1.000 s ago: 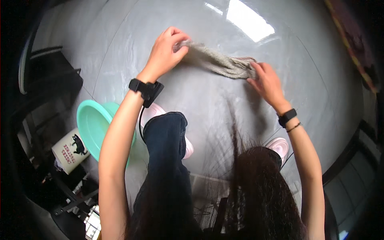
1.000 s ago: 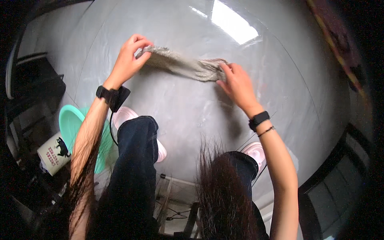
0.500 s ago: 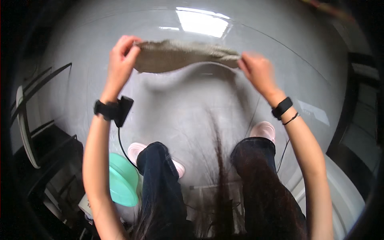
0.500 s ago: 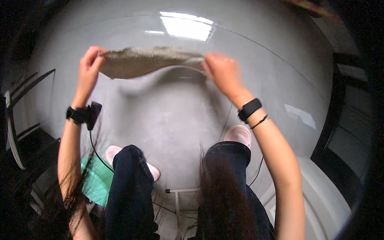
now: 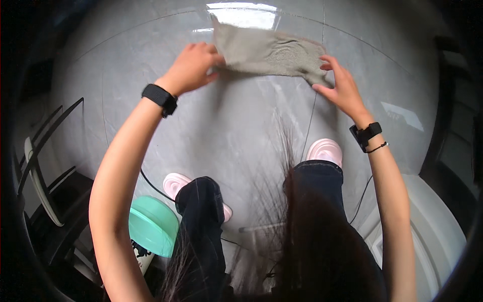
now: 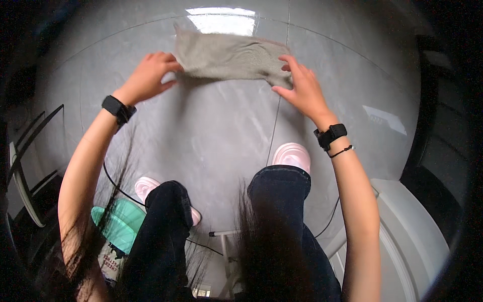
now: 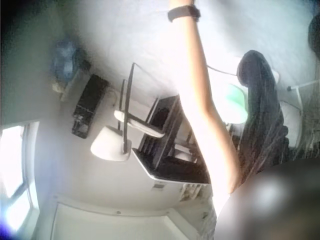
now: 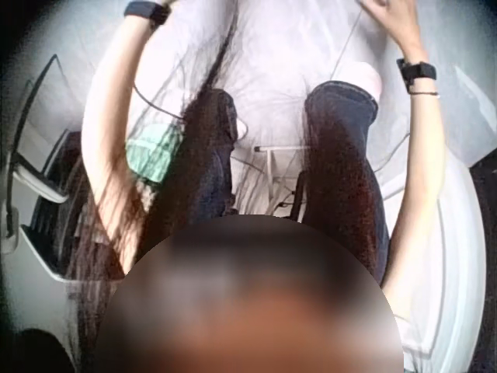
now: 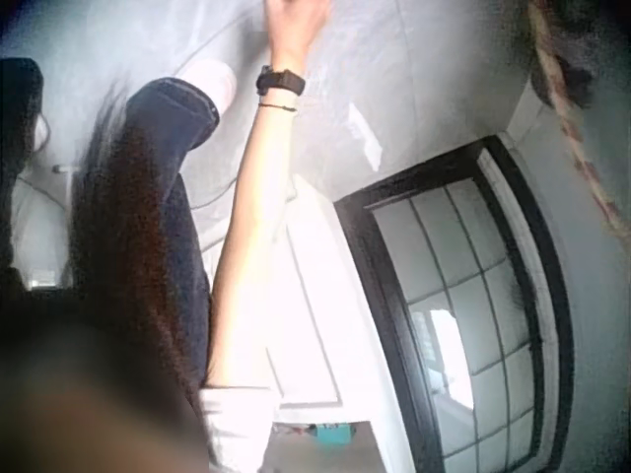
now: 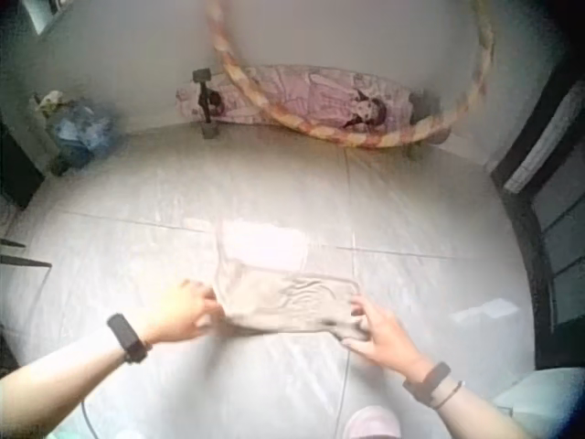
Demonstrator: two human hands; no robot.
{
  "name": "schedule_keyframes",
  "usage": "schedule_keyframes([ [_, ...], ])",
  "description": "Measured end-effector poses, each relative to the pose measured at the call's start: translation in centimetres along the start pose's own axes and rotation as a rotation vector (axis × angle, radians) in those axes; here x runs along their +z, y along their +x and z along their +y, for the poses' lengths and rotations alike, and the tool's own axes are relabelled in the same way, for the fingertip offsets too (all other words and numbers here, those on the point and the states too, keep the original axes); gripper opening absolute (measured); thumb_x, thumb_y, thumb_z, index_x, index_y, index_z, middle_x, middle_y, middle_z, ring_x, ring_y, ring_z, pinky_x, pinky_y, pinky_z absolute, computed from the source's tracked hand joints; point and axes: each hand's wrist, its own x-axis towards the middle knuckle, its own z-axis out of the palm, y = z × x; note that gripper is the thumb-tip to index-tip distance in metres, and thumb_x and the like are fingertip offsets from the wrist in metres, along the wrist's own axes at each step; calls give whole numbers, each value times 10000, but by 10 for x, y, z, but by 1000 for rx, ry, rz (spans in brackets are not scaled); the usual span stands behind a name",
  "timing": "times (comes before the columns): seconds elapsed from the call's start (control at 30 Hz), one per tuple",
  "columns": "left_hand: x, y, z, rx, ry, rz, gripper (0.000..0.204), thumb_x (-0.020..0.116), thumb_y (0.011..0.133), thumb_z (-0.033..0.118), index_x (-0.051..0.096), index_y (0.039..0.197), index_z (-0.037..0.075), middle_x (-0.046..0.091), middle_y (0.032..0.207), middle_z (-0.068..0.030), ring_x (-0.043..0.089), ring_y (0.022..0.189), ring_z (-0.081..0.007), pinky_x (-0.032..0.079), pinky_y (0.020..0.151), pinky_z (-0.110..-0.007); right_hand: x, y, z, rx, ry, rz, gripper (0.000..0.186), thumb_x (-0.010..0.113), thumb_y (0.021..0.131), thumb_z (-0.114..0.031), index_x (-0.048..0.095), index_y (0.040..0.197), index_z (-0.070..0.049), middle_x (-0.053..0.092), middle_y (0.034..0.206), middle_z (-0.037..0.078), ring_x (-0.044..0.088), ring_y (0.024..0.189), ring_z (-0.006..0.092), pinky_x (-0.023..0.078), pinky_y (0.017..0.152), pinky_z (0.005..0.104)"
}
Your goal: The person scrubs a tiled floor with a cloth, periodically dipping the cloth into a basin of water and wringing it out before continuing to wipe the surface.
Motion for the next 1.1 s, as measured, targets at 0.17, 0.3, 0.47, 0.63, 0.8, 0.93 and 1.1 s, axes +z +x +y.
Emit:
schedule_keyframes([
  [0.17,39,21,31,-93,-137,-151,336,575,906,124,537,1240,127,547,1254,-78,527,1158,-295,419,979,-409,32,5,8,-59,-55,10,341,608,869,-143,566,1202,-85,598,1178,116,551,1094,310,432,943,418],
  [0.3,71,63,30,-182,-118,-15,438,575,924,198,476,1346,137,483,1378,-105,468,1261,-305,390,1020,-440,61,39,28,-292,-274,18,385,568,903,-148,529,1283,-103,485,1390,124,444,1284,314,375,1049,430],
  [0.47,109,55,48,-93,101,144,641,551,916,463,367,1465,189,246,1557,-165,231,1439,-338,247,1122,-523,81,22,28,-354,-438,-130,550,537,921,-228,387,1446,-164,334,1523,106,268,1423,300,246,1147,458],
  [0.63,94,-9,80,182,99,-227,729,587,857,484,387,1428,77,246,1559,-165,178,1463,-314,152,1165,-525,94,-39,-10,-480,-262,-392,589,524,886,-243,397,1449,-128,321,1530,139,234,1447,291,167,1175,498],
  [0.8,116,-126,110,506,188,-406,601,596,859,440,495,1343,98,288,1551,-121,191,1463,-265,122,1188,-502,131,-116,-44,-779,-199,-644,572,521,875,-255,421,1424,-131,329,1532,105,230,1453,253,147,1190,477],
  [0.93,108,-133,126,403,-91,-462,560,553,889,438,510,1341,110,309,1544,-108,220,1455,-243,125,1189,-492,130,-111,-39,-978,-199,-740,550,501,901,-253,407,1434,-155,333,1534,66,236,1452,200,158,1196,448],
  [1.1,117,-108,94,261,-340,-371,508,528,926,385,481,1384,171,303,1545,-118,226,1454,-248,148,1179,-495,115,-73,-32,-814,-128,-738,549,533,898,-251,421,1428,-164,348,1522,67,261,1439,198,180,1187,444],
])
